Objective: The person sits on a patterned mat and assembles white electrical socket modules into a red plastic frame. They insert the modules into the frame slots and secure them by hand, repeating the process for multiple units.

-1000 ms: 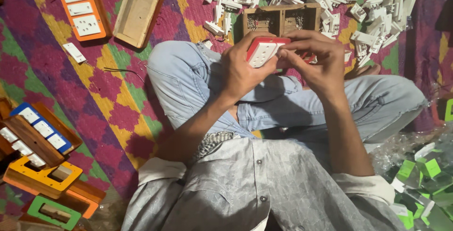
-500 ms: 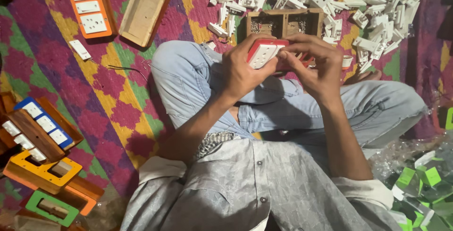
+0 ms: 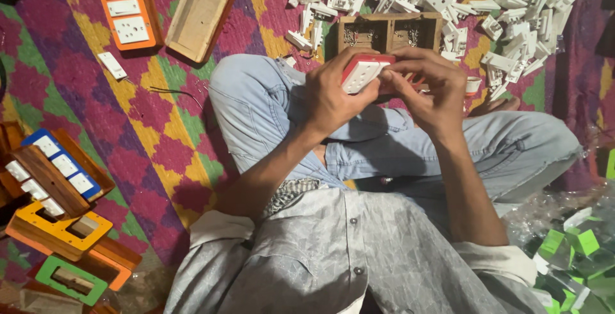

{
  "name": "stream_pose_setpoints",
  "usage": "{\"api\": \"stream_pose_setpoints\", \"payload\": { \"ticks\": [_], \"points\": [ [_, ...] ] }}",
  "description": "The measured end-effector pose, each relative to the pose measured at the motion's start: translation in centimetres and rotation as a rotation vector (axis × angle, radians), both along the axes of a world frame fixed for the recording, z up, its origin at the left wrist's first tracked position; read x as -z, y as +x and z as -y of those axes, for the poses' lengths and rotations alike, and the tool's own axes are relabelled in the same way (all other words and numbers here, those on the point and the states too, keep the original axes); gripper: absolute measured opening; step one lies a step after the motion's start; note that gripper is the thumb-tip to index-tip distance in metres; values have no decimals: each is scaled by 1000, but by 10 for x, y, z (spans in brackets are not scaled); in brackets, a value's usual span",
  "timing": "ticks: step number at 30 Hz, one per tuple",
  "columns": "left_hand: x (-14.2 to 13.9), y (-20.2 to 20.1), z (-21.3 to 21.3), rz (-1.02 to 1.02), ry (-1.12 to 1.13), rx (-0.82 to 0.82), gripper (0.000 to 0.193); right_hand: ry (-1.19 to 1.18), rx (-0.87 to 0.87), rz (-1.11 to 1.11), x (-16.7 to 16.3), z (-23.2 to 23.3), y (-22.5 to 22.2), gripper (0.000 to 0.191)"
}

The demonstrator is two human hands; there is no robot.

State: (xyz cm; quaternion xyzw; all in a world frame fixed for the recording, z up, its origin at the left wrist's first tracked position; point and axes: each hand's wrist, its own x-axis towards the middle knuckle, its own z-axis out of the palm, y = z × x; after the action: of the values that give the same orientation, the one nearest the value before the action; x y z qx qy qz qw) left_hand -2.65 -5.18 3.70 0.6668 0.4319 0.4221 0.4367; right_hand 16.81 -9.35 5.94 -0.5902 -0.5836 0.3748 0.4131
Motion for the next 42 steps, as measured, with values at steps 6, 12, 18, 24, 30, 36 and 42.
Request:
{"api": "stream_pose_setpoints", "payload": {
  "ticks": [6,12,18,24,30,36,42],
  "points": [
    [-1,0,-2,-22,15,5,40,-35,19,-38,3,0,3,15],
    [-1,0,-2,-18,17,3,39,-48,26,-76,6,-2,2,14],
    [0,0,-3,40,-42,-25,39,-50,16,-51,3,-5,3,13],
    [2,0,-4,21,-30,-5,39,22,-25,88,1,-5,2,14],
    [1,-1,-6,21,0,14,41,-5,23,-1,1,-5,5,13],
    [-2,-3,-6,20,14,15,39,2,4,56,-2,-6,2,14],
    [-1,-1,-7,2,36,19,36,47,-24,107,-4,-6,3,13]
  ]
}}
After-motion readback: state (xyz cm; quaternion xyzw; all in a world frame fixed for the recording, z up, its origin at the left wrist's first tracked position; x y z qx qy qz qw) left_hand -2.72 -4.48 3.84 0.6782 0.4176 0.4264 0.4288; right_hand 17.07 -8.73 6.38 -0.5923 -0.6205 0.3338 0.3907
